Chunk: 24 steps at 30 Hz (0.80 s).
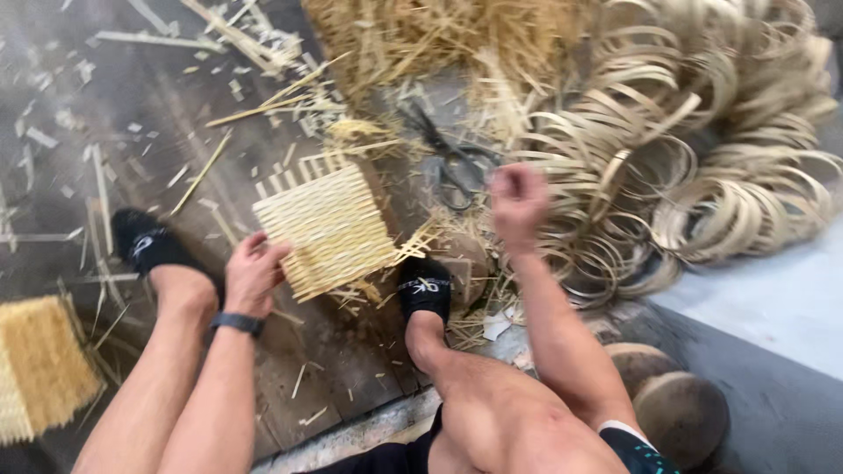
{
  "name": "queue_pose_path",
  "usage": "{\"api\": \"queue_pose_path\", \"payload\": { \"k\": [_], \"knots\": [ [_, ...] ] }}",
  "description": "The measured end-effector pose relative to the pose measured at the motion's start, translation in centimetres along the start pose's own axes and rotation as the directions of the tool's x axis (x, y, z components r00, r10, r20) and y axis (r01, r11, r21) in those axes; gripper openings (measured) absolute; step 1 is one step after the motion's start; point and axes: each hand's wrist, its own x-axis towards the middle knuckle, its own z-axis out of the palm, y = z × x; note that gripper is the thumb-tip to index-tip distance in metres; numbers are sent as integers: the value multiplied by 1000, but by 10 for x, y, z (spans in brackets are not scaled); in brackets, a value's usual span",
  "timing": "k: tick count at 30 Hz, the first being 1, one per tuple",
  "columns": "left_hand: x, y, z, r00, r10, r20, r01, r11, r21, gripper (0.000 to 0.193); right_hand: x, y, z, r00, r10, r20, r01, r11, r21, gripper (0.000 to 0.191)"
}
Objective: The person sits on the floor assembling woven bamboo panels into round basket bases. They fit a woven square over a round wooden form, bend and attach thin bamboo rings around the rim, trim excess bamboo strips with scissors, and set finished pieces aside with completed baskets.
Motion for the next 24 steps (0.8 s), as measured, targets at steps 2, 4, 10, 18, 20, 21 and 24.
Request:
{"api": "queue_pose_path", "payload": {
  "k": [2, 4, 10, 18, 20, 21, 24],
  "knots": [
    [-7, 6, -1, 998, 42, -45, -46, 996, -78, 67, 17, 19, -70, 963, -9, -269, -69, 958, -278, 12],
    [-11, 13, -6, 988, 106, -109, -118, 987, -110, 66, 27, 44, -127, 925, 56, -376, -167, 948, -269, 20],
    [-31, 35, 5, 770, 577, -274, -557, 816, 153, 47, 43, 63, -181, 951, 196, -237, -295, 802, -519, 20],
    [-151, 78, 160, 744, 570, 350, -622, 781, 51, 37, -2, -159, -56, 771, -551, 321, 590, 807, -32, 13],
    [-176, 80, 188, 801, 522, 292, -464, 851, -246, 32, -16, -209, -35, 691, -512, 510, 597, 802, -3, 8],
    [-184, 82, 192, 829, 487, 275, -368, 845, -388, 30, -19, -229, -31, 682, -509, 526, 601, 799, -6, 15],
    [-191, 96, 174, 876, 373, 306, -197, 856, -478, 27, -3, -262, -25, 540, -728, 422, 822, 563, -79, 31]
  ]
}}
